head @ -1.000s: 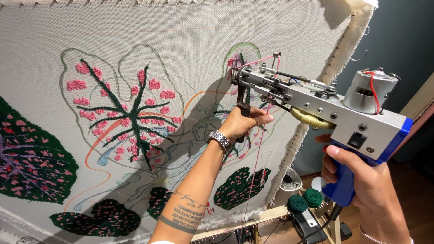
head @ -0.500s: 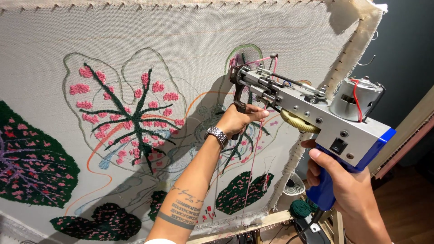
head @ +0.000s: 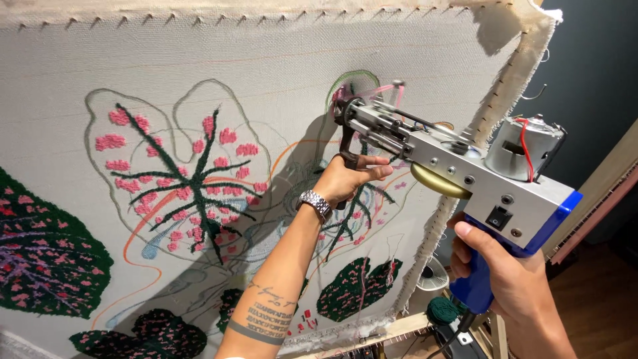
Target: Using a tufting gun to create a floral pattern on a rug canvas.
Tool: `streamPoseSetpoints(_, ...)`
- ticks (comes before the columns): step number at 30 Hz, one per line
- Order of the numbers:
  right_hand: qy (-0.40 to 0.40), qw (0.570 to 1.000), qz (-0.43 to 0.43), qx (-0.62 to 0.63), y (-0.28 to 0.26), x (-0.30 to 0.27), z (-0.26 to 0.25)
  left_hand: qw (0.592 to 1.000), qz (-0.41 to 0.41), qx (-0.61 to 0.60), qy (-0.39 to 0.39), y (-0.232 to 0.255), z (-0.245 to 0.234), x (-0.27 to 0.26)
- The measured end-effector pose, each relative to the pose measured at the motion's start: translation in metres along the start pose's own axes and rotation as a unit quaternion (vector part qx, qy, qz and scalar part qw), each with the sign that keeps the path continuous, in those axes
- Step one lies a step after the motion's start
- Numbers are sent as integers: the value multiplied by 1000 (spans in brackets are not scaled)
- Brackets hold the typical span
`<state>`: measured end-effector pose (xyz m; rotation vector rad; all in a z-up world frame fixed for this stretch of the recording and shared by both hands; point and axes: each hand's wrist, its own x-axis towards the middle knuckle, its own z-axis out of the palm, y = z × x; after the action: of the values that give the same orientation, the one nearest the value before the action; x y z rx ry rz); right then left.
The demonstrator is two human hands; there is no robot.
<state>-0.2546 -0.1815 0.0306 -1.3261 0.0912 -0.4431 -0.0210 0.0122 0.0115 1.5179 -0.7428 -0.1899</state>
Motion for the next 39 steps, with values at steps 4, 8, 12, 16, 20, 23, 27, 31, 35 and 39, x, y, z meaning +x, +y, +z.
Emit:
streamPoseSetpoints(4,-5,1000,-5,-10,-1,0,-1,997,-65,12,30,36,6,-16)
streamPoseSetpoints(8,-9,1000,-19,-7,3,5,-8,998,-55,13,31,39,7,-14)
streamPoseSetpoints(12,-10,999,-42,2,2,12,-9,998,-53,25,30,43,10,-11)
streamPoseSetpoints(16,-9,998,-64,-18,-9,9,-4,997,-55,40,32,41,8,-5)
streamPoseSetpoints(20,-18,997,-70,-11,-6,11,-8,1000,11,3,10,16,3,8)
streamPoseSetpoints(23,-14,998,-66,-4,-7,9,-13,1000,28,2,4,10,7,11)
streamPoseSetpoints(27,-31,998,-56,-9,-1,11,-38,997,-25,39,67,14,21,5)
streamPoseSetpoints(31,-47,998,-47,1,-3,1,-58,999,-21,-2,37,25,37,-7)
streamPoseSetpoints(35,-40,998,-47,-17,-11,-13,-74,997,-42,-38,-47,48,50,-25)
streamPoseSetpoints(39,-15,998,-15,-56,-17,-20,-88,994,-35,-46,-95,35,58,-25)
